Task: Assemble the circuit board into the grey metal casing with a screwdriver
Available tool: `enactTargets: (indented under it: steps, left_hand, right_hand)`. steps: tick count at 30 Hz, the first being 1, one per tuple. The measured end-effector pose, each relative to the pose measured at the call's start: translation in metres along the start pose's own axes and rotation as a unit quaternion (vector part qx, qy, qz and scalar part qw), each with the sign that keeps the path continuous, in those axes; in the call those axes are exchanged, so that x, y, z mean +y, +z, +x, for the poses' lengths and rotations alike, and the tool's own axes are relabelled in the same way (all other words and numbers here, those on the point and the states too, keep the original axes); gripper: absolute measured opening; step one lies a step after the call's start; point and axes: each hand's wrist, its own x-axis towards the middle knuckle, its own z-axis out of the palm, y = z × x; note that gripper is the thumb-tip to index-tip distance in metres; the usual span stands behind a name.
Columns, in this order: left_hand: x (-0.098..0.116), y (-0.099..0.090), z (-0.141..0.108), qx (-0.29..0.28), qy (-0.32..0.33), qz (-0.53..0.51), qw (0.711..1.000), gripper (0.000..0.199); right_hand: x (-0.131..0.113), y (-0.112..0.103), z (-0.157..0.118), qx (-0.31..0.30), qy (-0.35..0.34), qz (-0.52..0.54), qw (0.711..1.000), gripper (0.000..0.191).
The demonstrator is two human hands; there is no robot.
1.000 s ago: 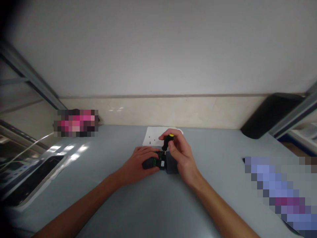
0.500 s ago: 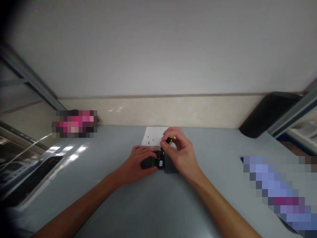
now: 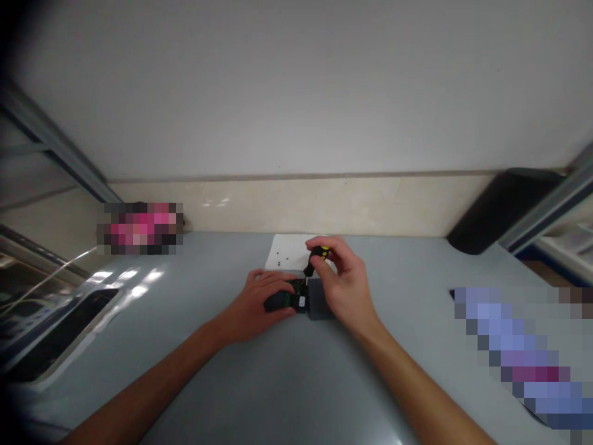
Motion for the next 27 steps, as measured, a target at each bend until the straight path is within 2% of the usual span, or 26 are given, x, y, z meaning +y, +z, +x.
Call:
enactTargets:
  steps: [4, 7, 10, 14, 20, 22, 24, 27]
  left_hand:
    - [-0.001, 0.0, 0.0, -0.002, 0.005, 0.0, 1.0, 0.026]
    - [0.001, -0.001, 0.0, -0.003, 0.0, -0.002, 1.0, 0.03]
    - [0.004, -0.003, 0.001, -0.007, -0.008, -0.003, 1.0, 0.033]
    - [0.003, -0.003, 0.001, -0.009, -0.01, -0.004, 1.0, 0.031]
    - [0.002, -0.001, 0.0, -0.009, -0.007, -0.005, 1.0, 0.031]
    - [0.002, -0.001, 0.0, -0.008, -0.005, -0.002, 1.0, 0.029]
    - [0.003, -0.001, 0.0, -0.005, -0.003, 0.002, 1.0, 0.028]
    - [0.004, -0.002, -0.001, -0.002, -0.004, 0.009, 1.0, 0.03]
  right_hand:
    - [-0.003, 0.0, -0.001, -0.032, 0.007, 0.03, 0.999, 0.017]
    - [-0.002, -0.003, 0.002, -0.02, -0.009, 0.032, 0.999, 0.007]
    - [0.001, -0.006, 0.002, 0.004, -0.025, 0.0, 1.0, 0.006]
    - [0.007, -0.003, -0.008, 0.058, -0.035, -0.015, 0.998, 0.029]
    - [0.014, -0.001, -0.014, 0.091, -0.128, -0.097, 0.983, 0.007]
    - [0.014, -0.002, -0.012, 0.103, -0.137, -0.127, 0.977, 0.007]
    - [0.013, -0.004, -0.013, 0.091, -0.122, -0.125, 0.98, 0.019]
    - [0.008, -0.003, -0.014, 0.027, -0.11, -0.107, 0.988, 0.031]
